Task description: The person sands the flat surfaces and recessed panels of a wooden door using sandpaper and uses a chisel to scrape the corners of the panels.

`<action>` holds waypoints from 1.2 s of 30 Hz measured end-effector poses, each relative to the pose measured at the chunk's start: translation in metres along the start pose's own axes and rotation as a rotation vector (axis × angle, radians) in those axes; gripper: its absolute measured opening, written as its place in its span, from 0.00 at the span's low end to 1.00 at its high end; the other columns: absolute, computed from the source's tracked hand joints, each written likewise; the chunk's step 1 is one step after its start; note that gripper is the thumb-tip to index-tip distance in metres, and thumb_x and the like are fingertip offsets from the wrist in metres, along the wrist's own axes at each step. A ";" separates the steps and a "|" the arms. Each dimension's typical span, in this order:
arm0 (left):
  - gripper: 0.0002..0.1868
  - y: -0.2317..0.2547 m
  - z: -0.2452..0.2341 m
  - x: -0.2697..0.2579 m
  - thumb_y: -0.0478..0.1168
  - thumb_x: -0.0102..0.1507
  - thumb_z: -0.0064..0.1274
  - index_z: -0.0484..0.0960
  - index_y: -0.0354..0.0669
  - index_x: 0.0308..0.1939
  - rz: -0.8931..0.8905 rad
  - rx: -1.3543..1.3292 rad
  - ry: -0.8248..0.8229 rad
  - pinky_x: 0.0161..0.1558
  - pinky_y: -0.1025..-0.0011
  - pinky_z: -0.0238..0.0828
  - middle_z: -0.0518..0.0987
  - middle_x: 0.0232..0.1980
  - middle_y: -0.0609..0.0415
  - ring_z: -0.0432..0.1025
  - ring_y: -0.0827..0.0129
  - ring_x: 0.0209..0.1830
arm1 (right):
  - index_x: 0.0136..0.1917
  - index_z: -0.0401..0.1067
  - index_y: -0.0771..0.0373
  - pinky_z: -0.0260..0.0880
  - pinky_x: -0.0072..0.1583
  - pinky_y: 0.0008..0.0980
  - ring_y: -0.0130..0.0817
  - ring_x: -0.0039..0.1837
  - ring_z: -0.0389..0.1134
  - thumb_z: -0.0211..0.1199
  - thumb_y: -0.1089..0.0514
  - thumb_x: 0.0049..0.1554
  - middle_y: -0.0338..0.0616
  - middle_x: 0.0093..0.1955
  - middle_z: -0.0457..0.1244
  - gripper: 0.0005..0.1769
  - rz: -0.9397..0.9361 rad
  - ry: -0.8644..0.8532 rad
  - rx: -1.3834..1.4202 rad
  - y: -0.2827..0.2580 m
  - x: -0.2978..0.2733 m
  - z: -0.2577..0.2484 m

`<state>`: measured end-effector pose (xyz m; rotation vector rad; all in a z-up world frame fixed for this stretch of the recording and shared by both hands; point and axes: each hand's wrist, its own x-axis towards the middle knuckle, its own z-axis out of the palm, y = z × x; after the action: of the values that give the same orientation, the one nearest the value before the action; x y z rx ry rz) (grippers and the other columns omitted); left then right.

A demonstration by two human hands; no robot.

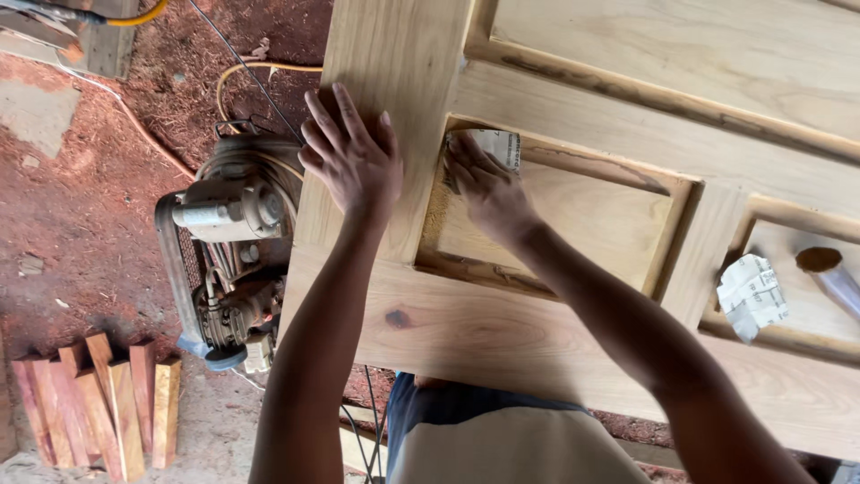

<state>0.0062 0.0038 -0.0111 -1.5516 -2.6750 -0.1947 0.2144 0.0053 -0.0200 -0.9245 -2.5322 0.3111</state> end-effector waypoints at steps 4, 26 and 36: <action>0.37 0.003 0.003 0.000 0.67 0.75 0.34 0.54 0.52 0.81 0.019 0.012 0.044 0.63 0.46 0.63 0.52 0.82 0.42 0.63 0.45 0.72 | 0.68 0.73 0.61 0.69 0.71 0.40 0.48 0.78 0.61 0.55 0.68 0.67 0.47 0.72 0.65 0.18 -0.032 -0.058 -0.004 0.028 -0.091 -0.086; 0.22 0.037 0.018 -0.052 0.51 0.68 0.50 0.74 0.57 0.66 0.479 -0.663 0.196 0.66 0.45 0.66 0.72 0.69 0.48 0.65 0.49 0.70 | 0.54 0.79 0.58 0.74 0.51 0.39 0.41 0.51 0.74 0.73 0.56 0.57 0.44 0.48 0.72 0.12 0.696 -0.051 0.159 -0.020 -0.135 -0.180; 0.15 0.100 -0.024 -0.188 0.50 0.74 0.44 0.84 0.51 0.43 -0.240 -1.509 -0.515 0.29 0.61 0.69 0.77 0.25 0.48 0.73 0.64 0.26 | 0.73 0.62 0.69 0.72 0.58 0.35 0.37 0.56 0.72 0.65 0.49 0.60 0.53 0.57 0.68 0.35 0.872 0.435 1.327 -0.026 -0.124 -0.151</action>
<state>0.1855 -0.1118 0.0021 -1.4184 -3.0786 -2.5737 0.3552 -0.0859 0.0838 -1.1658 -0.9378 1.5488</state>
